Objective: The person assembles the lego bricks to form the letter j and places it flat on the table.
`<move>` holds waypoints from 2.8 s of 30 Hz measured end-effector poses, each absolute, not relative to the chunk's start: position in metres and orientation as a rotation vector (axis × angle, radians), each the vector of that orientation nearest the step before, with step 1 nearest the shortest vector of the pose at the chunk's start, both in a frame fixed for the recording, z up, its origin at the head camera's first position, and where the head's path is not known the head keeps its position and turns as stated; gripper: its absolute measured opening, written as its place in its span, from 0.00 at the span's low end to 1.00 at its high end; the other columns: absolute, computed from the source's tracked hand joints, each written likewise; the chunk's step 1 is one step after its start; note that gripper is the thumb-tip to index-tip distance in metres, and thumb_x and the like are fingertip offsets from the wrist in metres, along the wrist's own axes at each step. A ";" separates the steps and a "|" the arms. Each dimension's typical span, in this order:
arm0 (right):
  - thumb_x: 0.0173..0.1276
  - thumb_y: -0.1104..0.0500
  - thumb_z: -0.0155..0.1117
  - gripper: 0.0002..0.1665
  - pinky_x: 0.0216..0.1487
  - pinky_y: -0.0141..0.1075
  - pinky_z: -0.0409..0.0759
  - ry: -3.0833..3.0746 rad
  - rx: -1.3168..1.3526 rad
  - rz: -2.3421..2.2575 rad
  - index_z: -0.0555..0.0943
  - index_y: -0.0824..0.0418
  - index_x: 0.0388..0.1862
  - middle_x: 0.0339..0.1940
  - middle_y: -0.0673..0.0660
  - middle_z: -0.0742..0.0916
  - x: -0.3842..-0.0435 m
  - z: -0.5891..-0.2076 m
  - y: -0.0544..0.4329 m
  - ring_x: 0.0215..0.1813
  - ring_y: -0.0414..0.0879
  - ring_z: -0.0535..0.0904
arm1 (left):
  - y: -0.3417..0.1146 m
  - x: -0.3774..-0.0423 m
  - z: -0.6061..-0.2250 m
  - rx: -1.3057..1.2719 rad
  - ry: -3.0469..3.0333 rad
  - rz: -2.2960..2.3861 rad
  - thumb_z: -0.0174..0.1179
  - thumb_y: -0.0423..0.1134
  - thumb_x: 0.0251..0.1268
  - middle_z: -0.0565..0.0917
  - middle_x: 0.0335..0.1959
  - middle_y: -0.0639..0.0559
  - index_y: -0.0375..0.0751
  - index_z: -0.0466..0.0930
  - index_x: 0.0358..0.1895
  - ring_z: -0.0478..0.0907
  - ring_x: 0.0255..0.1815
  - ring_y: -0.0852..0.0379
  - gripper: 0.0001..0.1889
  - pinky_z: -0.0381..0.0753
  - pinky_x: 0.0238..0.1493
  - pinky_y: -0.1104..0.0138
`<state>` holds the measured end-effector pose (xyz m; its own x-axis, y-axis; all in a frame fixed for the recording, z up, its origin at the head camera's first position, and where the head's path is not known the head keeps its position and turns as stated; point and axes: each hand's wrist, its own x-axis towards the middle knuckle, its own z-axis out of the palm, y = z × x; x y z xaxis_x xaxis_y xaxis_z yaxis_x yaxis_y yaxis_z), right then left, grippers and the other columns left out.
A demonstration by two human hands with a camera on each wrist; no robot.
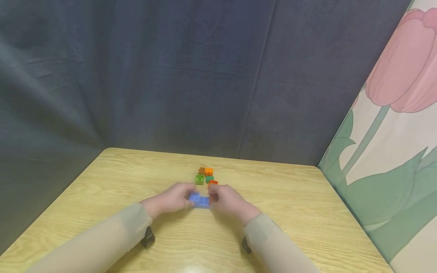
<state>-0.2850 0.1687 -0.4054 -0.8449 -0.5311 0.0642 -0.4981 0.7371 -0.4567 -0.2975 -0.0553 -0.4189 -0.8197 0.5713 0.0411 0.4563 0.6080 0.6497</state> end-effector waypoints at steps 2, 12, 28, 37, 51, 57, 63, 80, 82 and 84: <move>0.57 0.66 0.76 0.16 0.40 0.41 0.74 2.862 -0.856 -0.723 0.80 0.58 0.42 0.33 0.47 0.80 -0.284 -0.405 0.169 0.34 0.46 0.73 | -0.055 -0.297 -0.419 0.858 2.664 0.997 0.68 0.31 0.61 0.81 0.42 0.57 0.45 0.81 0.45 0.75 0.39 0.57 0.12 0.74 0.44 0.64; 0.58 0.66 0.76 0.16 0.40 0.41 0.74 2.867 -0.853 -0.731 0.80 0.58 0.42 0.33 0.48 0.80 -0.284 -0.406 0.169 0.33 0.46 0.73 | -0.053 -0.296 -0.412 0.914 2.693 0.905 0.68 0.30 0.61 0.79 0.38 0.59 0.45 0.80 0.43 0.73 0.34 0.60 0.11 0.75 0.39 0.66; 0.57 0.69 0.75 0.16 0.40 0.40 0.75 2.825 -0.875 -0.761 0.80 0.59 0.42 0.33 0.48 0.81 -0.287 -0.408 0.167 0.34 0.45 0.74 | -0.033 -0.294 -0.415 1.041 2.903 0.490 0.69 0.45 0.62 0.77 0.23 0.63 0.48 0.82 0.32 0.67 0.24 0.62 0.07 0.69 0.37 0.62; 0.57 0.68 0.76 0.16 0.39 0.40 0.74 2.821 -0.842 -0.749 0.79 0.57 0.39 0.33 0.48 0.81 -0.286 -0.402 0.169 0.34 0.46 0.73 | -0.020 -0.300 -0.416 1.005 2.883 0.458 0.72 0.45 0.58 0.73 0.17 0.61 0.50 0.79 0.24 0.63 0.20 0.61 0.12 0.63 0.28 0.67; 0.68 0.57 0.68 0.04 0.35 0.37 0.76 2.813 -0.734 -0.941 0.82 0.56 0.37 0.33 0.48 0.83 -0.305 -0.398 0.182 0.32 0.45 0.76 | -0.017 -0.294 -0.403 1.014 2.890 0.393 0.72 0.46 0.58 0.69 0.14 0.60 0.49 0.77 0.21 0.61 0.19 0.61 0.15 0.60 0.30 0.66; 0.62 0.64 0.73 0.12 0.40 0.41 0.79 2.976 -0.530 -0.950 0.82 0.60 0.43 0.42 0.55 0.83 -0.318 -0.402 0.180 0.37 0.46 0.78 | -0.017 -0.295 -0.402 0.984 2.886 0.373 0.72 0.47 0.58 0.70 0.15 0.61 0.51 0.77 0.21 0.62 0.21 0.60 0.14 0.62 0.35 0.63; 0.59 0.61 0.76 0.18 0.44 0.44 0.78 3.014 -0.483 -0.874 0.82 0.61 0.47 0.43 0.56 0.81 -0.329 -0.411 0.178 0.41 0.50 0.78 | -0.015 -0.295 -0.400 0.956 2.867 0.363 0.72 0.48 0.57 0.74 0.17 0.62 0.51 0.80 0.24 0.65 0.22 0.60 0.12 0.65 0.38 0.62; 0.57 0.61 0.77 0.14 0.45 0.43 0.76 3.005 -0.504 -0.684 0.81 0.59 0.39 0.35 0.51 0.82 -0.338 -0.418 0.166 0.37 0.47 0.75 | -0.011 -0.297 -0.401 0.922 2.875 0.274 0.73 0.49 0.57 0.75 0.21 0.61 0.50 0.80 0.26 0.68 0.25 0.59 0.12 0.67 0.39 0.62; 0.58 0.62 0.77 0.13 0.44 0.43 0.76 3.005 -0.523 -0.681 0.80 0.60 0.38 0.34 0.51 0.81 -0.338 -0.417 0.166 0.36 0.47 0.74 | -0.011 -0.298 -0.401 0.926 2.879 0.277 0.73 0.48 0.56 0.75 0.21 0.62 0.50 0.80 0.26 0.68 0.25 0.59 0.12 0.67 0.38 0.63; 0.58 0.63 0.77 0.14 0.44 0.43 0.76 3.005 -0.534 -0.678 0.79 0.60 0.37 0.33 0.51 0.81 -0.338 -0.416 0.166 0.35 0.48 0.74 | -0.010 -0.297 -0.400 0.927 2.881 0.283 0.74 0.48 0.56 0.75 0.22 0.62 0.49 0.81 0.27 0.68 0.25 0.59 0.12 0.68 0.38 0.62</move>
